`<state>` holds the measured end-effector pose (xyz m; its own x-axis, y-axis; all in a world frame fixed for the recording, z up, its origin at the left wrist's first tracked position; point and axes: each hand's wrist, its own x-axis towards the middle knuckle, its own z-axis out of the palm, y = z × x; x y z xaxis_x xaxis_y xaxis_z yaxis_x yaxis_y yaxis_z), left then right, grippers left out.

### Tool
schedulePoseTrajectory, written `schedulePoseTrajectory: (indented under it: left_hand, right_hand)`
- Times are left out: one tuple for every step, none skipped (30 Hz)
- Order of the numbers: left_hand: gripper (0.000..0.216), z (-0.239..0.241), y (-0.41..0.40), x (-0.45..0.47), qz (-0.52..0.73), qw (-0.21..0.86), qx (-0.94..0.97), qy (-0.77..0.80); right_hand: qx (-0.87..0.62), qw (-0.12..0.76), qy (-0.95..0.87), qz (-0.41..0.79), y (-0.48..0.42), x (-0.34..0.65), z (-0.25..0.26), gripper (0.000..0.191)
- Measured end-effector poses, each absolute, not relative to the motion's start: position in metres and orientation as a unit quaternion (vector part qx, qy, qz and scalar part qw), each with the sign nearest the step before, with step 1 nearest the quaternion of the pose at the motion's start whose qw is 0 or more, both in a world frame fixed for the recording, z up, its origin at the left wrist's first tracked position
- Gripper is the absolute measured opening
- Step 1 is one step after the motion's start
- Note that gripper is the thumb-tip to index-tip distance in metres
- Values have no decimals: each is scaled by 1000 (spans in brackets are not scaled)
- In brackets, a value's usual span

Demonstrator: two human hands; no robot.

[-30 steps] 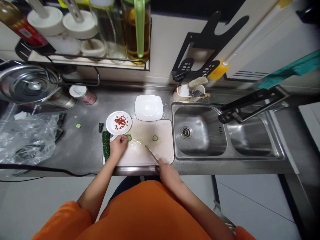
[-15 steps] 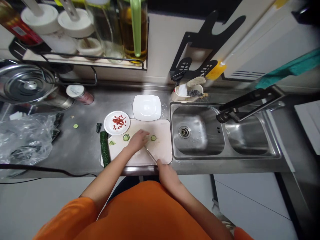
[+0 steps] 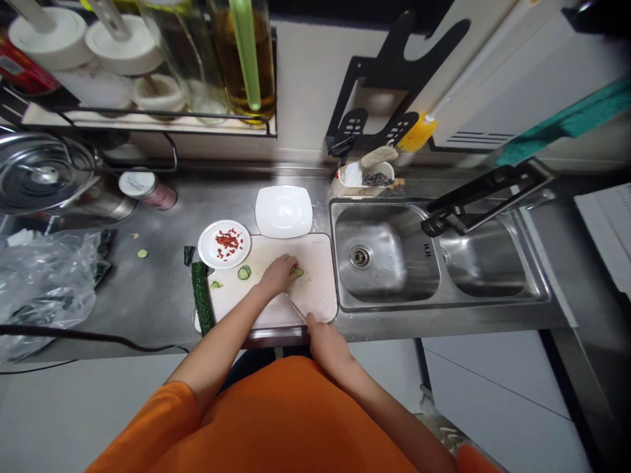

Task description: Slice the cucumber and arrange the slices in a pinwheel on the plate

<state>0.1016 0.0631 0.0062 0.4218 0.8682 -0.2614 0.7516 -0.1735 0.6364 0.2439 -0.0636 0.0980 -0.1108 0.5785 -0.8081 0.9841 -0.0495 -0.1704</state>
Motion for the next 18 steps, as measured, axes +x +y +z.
schedulePoseTrajectory:
  left_hand:
    - [6,8,63,101,82,373,753,536]
    - [8,10,62,100,85,384,742,542]
    - [10,12,61,98,90,393,730,553]
    - [10,14,60,95,97,397,715,567]
    - [10,15,58,91,107,396,699,586]
    - [10,17,55,87,118,389,681,608]
    - [10,17,52,81,129,381,663,631]
    - [9,17,48,76,139,371,645,653]
    - [9,17,44,70,148,363,630,671]
    - [10,16,40,65,157,357,618,682]
    - [11,15,35,61,165,354,611,689]
    - [12,14,31,57,172,354,607,690]
    - [14,13,28,53,177,355,607,689]
    - [17,11,26,50,180,357,610,684]
    - [19,10,25,47,181,358,618,676]
    - [22,10,25,44,182,359,632,662]
    - [25,9,27,42,180,359,653,642]
    - [27,9,29,40,177,357,679,617]
  right_hand:
    - [613,263,637,-387,-63,244,98,40]
    - [612,263,637,-387,-63,244,97,40]
    - [611,263,638,-388,-62,245,97,41]
    - [611,263,639,-387,-62,245,97,41]
    - [610,262,640,-386,-62,245,97,41]
    - [609,261,642,-385,-61,246,96,41]
    - [608,260,645,-384,-61,246,96,40]
    - [606,258,647,-383,-62,247,94,40]
    - [605,255,650,-382,-62,248,93,39]
    - [604,251,653,-381,-62,248,91,38]
    - [604,247,655,-380,-62,249,89,38]
    - [605,242,657,-379,-62,249,88,36]
    - [607,239,657,-378,-62,250,87,34]
    - [610,238,656,-376,-61,250,86,31]
    - [613,237,654,-374,-60,250,86,29]
    - [616,238,651,-373,-59,250,87,27]
    - [619,241,649,-371,-57,250,87,26]
    - [621,244,647,-369,-56,250,88,26]
